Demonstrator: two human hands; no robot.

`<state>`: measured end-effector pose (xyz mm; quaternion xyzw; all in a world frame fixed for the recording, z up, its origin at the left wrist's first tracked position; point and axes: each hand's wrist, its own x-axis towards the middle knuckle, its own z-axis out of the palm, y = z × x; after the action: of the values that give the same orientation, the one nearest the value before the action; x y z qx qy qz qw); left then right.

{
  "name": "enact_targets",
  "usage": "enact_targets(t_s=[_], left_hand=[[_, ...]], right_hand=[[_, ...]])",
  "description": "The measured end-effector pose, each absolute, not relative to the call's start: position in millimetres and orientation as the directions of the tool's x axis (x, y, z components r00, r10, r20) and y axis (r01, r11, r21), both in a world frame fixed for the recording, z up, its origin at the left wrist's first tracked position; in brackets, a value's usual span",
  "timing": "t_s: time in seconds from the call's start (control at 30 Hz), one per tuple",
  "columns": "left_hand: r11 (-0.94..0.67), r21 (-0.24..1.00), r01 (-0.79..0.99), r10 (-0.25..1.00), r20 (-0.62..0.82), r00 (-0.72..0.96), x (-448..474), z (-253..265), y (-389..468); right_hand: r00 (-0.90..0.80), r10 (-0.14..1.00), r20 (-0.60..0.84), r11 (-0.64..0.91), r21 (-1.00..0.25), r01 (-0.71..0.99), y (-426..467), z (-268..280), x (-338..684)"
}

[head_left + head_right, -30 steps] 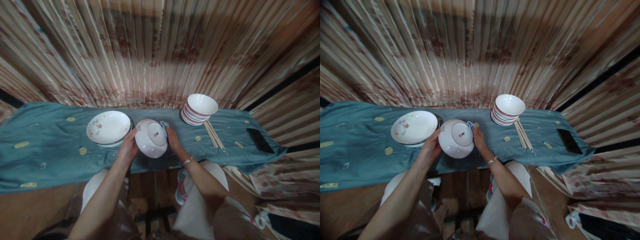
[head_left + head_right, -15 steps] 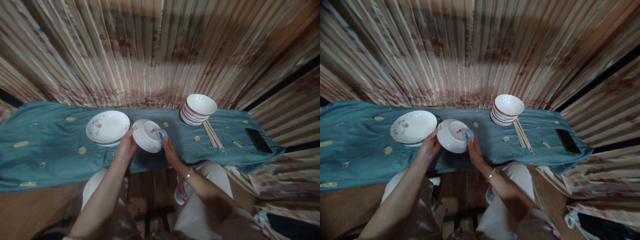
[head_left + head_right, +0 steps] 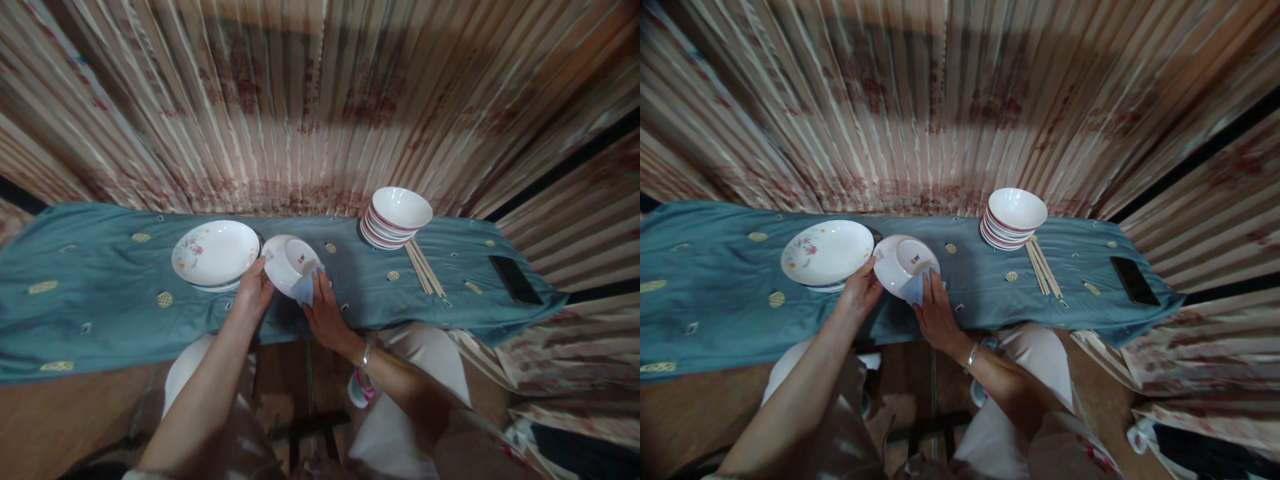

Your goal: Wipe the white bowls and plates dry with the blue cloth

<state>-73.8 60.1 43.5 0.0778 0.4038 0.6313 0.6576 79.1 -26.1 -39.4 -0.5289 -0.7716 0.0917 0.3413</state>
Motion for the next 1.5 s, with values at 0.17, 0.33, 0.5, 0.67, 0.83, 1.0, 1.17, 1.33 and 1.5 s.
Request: enact_targets(t_s=[0.17,0.33,0.5,0.67,0.83,1.0,1.17,1.33,1.5], left_hand=[[0.219,0.624,-0.75,0.915,-0.397,-0.064,-74,40,58],[0.183,0.678,-0.712,0.948,-0.313,-0.055,-71,38,51],[0.164,0.721,-0.673,0.976,-0.218,0.005,-65,45,42],[0.145,0.738,-0.659,0.983,-0.184,0.01,-60,55,36],[0.171,0.752,-0.637,0.984,-0.158,0.078,-58,60,28],[0.146,0.795,-0.588,0.988,-0.091,0.123,-47,60,18],[0.076,0.902,-0.424,0.988,-0.011,0.152,-29,56,9],[-0.084,0.986,-0.143,0.971,0.114,0.212,-8,60,1],[-0.342,0.936,0.081,0.88,0.289,0.377,21,58,-3]], right_hand=[[-0.295,0.846,0.445,0.468,-0.354,0.81,-19,-36,76],[-0.364,0.83,0.423,0.522,-0.357,0.775,-13,-18,79],[-0.348,0.84,0.417,0.522,-0.443,0.729,-6,-2,81],[-0.312,0.846,0.432,0.51,-0.486,0.71,0,7,78],[-0.217,0.87,0.443,0.461,-0.574,0.677,6,19,80],[-0.078,0.902,0.424,0.381,-0.698,0.606,9,28,90],[0.025,0.908,0.418,0.348,-0.787,0.509,9,39,113],[0.148,0.924,0.352,0.269,-0.875,0.402,14,50,147],[0.161,0.966,0.201,0.144,-0.939,0.312,23,55,192]])
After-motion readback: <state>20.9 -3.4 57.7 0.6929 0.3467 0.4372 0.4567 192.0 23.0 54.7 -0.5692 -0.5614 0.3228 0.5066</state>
